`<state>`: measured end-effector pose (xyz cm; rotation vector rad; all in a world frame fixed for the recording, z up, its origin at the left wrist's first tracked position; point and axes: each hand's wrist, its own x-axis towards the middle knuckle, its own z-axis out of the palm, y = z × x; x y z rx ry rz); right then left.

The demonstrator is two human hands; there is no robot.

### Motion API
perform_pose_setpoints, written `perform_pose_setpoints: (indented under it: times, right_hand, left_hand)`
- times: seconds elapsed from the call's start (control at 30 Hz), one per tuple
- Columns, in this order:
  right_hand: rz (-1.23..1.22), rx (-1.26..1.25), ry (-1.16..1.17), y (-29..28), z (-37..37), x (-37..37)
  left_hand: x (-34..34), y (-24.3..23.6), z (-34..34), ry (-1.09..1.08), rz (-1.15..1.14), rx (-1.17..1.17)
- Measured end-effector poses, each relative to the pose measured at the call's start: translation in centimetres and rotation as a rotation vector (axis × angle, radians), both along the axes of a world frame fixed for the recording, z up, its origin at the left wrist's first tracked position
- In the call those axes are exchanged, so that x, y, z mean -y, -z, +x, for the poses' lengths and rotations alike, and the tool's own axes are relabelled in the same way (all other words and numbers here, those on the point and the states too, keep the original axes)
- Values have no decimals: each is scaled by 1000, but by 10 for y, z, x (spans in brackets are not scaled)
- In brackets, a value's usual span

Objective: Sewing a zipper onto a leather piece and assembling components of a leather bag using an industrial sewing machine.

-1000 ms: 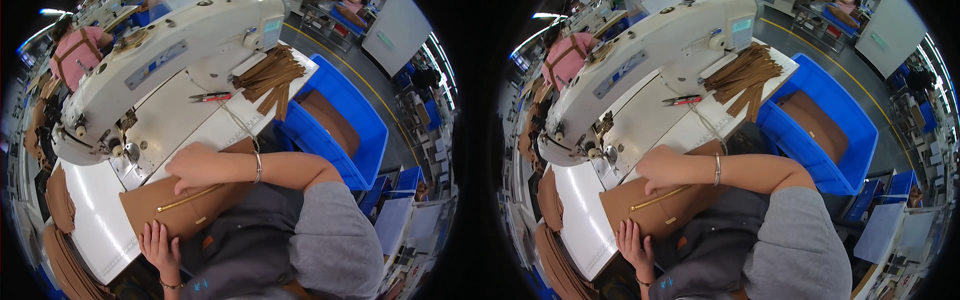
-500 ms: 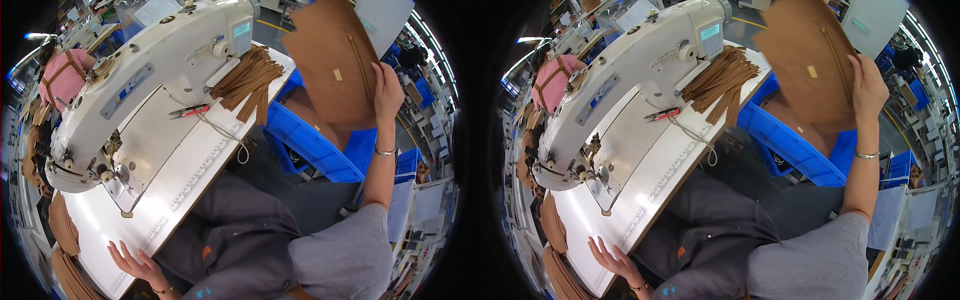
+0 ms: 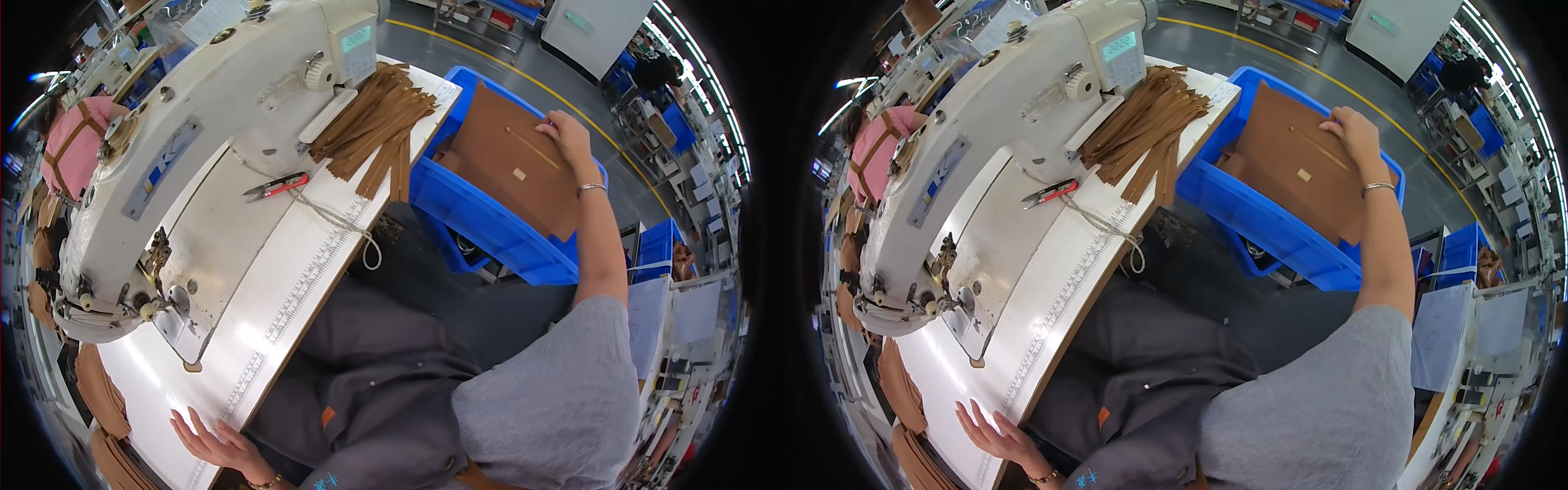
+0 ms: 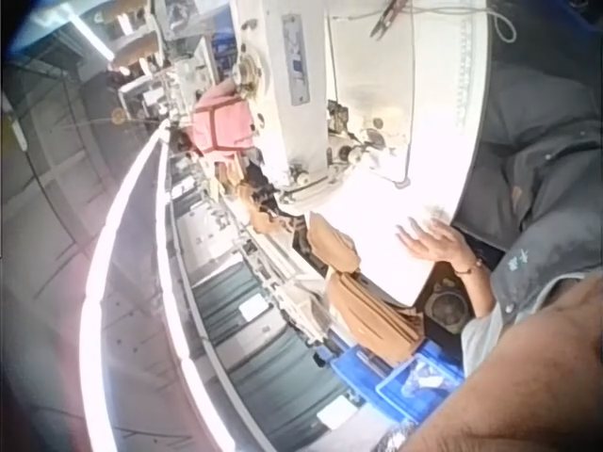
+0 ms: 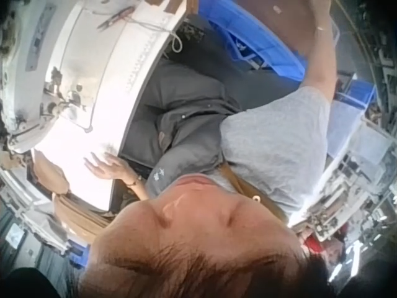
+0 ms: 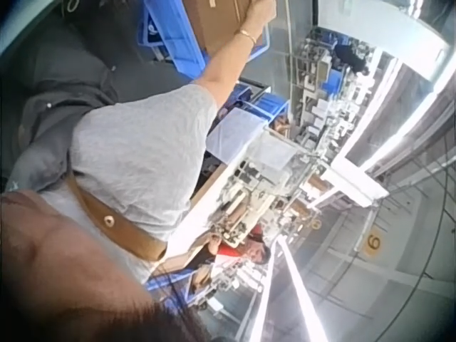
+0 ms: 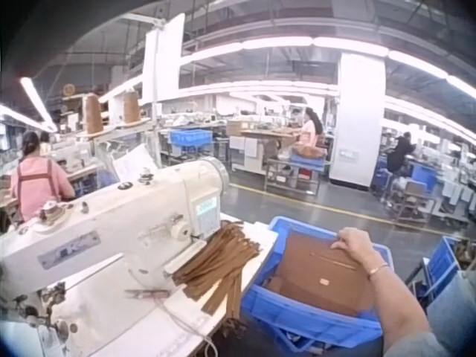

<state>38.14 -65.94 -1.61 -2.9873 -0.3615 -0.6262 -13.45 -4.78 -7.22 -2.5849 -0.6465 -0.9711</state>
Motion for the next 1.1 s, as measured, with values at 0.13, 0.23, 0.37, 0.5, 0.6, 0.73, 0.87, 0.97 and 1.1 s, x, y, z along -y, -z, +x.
perform_pose_setpoints:
  times: [0.13, 0.23, 0.37, 0.5, 0.6, 0.73, 0.87, 0.97, 1.1]
  right_hand:
    - [-6, 178, 12, 24, 27, -33]
    - [55, 238, -198, 17, 46, -95]
    - [44, 384, -580, 0, 62, -202]
    - [-59, 393, -668, -9, 70, -269]
    - [-86, 304, -608, -10, 71, -280]
    - [-97, 272, -631, -15, 70, -270]
    - [-142, 322, -634, -26, 65, -261]
    - [-86, 409, -693, -32, 60, -259]
    - [-33, 393, -727, -31, 56, -262]
  left_hand:
    - [1, -1, 1, -13, -13, -1]
    - [2, -1, 2, -28, -24, -15]
    - [2, -1, 1, -50, -32, -35]
    - [3, -1, -1, -47, -40, -59]
    - [5, -2, -1, -38, -36, -68]
    - [8, -2, 1, -45, -55, -53]
    - [10, -5, 3, -26, -35, -46]
    - [12, -5, 4, -30, -53, -38]
    - [12, -4, 4, -39, -73, -31]
